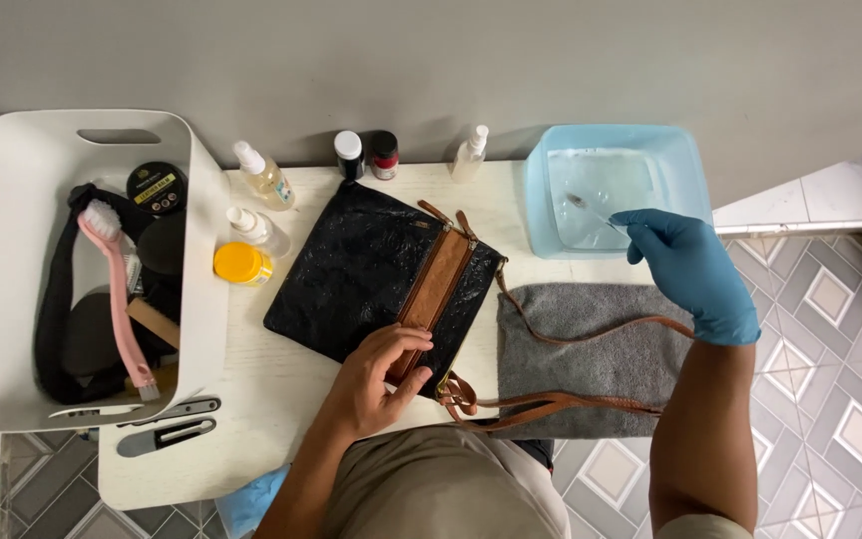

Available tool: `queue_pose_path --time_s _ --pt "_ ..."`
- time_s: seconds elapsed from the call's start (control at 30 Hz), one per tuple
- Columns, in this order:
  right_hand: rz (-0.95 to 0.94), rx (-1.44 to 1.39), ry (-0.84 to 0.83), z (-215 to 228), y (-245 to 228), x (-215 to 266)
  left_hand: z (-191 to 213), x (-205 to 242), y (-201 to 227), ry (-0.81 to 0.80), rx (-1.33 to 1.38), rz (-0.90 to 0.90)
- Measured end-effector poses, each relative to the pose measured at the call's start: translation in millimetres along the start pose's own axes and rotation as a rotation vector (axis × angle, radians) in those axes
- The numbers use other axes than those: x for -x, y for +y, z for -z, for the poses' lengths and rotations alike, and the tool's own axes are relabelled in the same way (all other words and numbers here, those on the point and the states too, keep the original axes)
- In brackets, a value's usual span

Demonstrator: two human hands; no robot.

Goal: Cleaning a black leather bag using a brush, cleaning solution, and a cloth.

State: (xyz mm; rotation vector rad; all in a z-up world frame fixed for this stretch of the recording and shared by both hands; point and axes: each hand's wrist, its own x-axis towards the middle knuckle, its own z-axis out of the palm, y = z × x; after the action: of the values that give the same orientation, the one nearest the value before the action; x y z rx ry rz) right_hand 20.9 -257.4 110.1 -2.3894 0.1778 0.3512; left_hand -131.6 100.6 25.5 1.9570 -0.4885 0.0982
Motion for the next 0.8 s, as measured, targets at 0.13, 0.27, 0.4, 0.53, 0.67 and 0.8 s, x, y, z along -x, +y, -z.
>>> queue_pose_path --time_s 0.13,0.27,0.4,0.53,0.67,0.8 --pt "0.067 -0.022 0.066 -5 12 19 2 2 -2 -0.021 0.055 0.054" --pt "0.103 -0.083 0.067 -15 24 32 0 0 1 0.023 0.044 0.037" --pt "0.086 -0.153 0.054 -29 14 53 -4 -8 3 0.086 -0.179 -0.002" --pt "0.17 -0.126 0.007 -69 36 61 -7 -22 1 0.099 -0.221 0.114" --pt "0.286 -0.123 -0.102 -95 -15 81 -23 -27 -6 0.046 -0.356 0.206" --pt "0.219 -0.108 -0.144 -121 -9 85 -28 -33 -3 -0.036 -0.374 0.355"
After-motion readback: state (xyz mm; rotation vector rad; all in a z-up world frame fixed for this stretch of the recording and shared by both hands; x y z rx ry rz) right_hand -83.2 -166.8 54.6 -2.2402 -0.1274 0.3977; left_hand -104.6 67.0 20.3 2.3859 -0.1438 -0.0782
